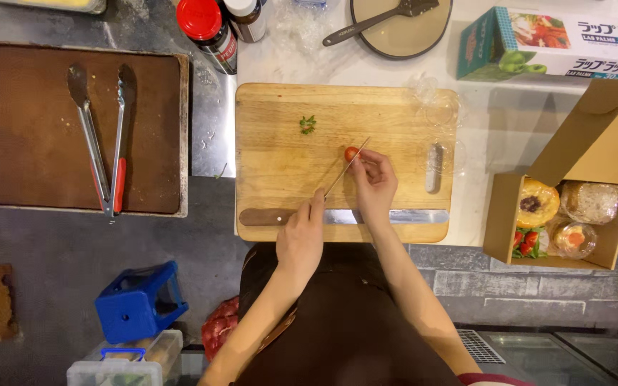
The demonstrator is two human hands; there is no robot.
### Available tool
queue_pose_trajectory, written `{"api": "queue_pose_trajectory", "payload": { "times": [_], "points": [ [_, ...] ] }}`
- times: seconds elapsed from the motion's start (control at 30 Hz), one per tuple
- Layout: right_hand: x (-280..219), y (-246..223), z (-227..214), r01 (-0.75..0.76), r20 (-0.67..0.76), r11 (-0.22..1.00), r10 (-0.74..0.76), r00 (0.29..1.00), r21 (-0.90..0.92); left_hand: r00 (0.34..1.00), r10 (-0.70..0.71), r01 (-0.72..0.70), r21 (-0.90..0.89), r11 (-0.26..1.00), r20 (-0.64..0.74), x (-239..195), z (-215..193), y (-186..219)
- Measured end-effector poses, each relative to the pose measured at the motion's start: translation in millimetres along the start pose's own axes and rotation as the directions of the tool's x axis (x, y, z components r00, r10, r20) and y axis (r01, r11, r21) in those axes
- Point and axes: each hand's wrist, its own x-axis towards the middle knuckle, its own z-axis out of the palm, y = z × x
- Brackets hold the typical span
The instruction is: The person assembles a meal in a cardboard box by placing greens and sliced tomatoes next to a bagel and other items. They use tongs to handle greens, a knife to slice tomatoes, and scissors to cut plastic wrap.
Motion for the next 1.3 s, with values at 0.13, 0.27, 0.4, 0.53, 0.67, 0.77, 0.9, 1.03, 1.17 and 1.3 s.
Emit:
{"api": "queue_pose_trajectory", "payload": {
  "times": [0.13,0.27,0.4,0.53,0.67,0.77,0.9,1.03,1.17,1.3],
  "points": [
    [-1.1,1.4,-1.0,0.004,0.002,1.000,-0.004,1.000,-0.005,0.999,0.004,-0.004,0.003,1.000,-0.032,-8.7,-3.5,-0.3],
    [1.0,2.1,-0.4,-0.006,-0.002,1.000,0.006,1.000,-0.008,0.996,-0.042,0.040,0.031,0.999,0.075,-6.9,-5.4,-1.7],
    [-0.7,3.9,-1.0,-0.028,0.008,0.999,0.028,1.000,0.040,0.999,-0.009,0.008,0.051,0.999,0.034,-3.8,-0.8,-0.4],
    [1.4,4.6,0.0,-0.008,-0.003,1.000,0.008,1.000,0.021,1.000,-0.013,0.012,-0.011,1.000,-0.022,-5.0,0.8,-3.1],
    [-2.2,5.3,-1.6,-0.025,-0.028,1.000,0.025,0.999,0.013,1.000,0.018,-0.018,0.017,1.000,0.003,-5.2,6.8,-3.2],
    [-1.6,3.6,0.9,0.012,-0.011,1.000,-0.012,1.000,0.007,1.000,0.023,-0.023,-0.003,1.000,0.004,-1.8,5.0,-4.5],
    [-1.5,2.6,-0.5,0.056,-0.018,0.998,-0.056,0.998,-0.013,1.000,0.015,-0.016,0.041,0.999,0.019,-0.5,5.2,-3.1],
    [-3.4,3.7,0.0,0.061,0.004,0.998,-0.061,0.998,-0.030,0.997,-0.018,0.008,0.117,0.993,0.080,-1.4,10.2,-5.0],
    [-0.9,3.9,0.1,0.059,-0.005,0.998,-0.059,0.998,-0.012,0.999,-0.025,0.021,0.077,0.997,0.044,-5.4,13.3,-8.7],
    [-0.8,1.8,-0.6,0.014,-0.013,0.995,-0.013,1.000,0.101,0.996,-0.056,0.052,0.062,0.997,0.065,-16.6,1.0,-13.0]
  ]
}}
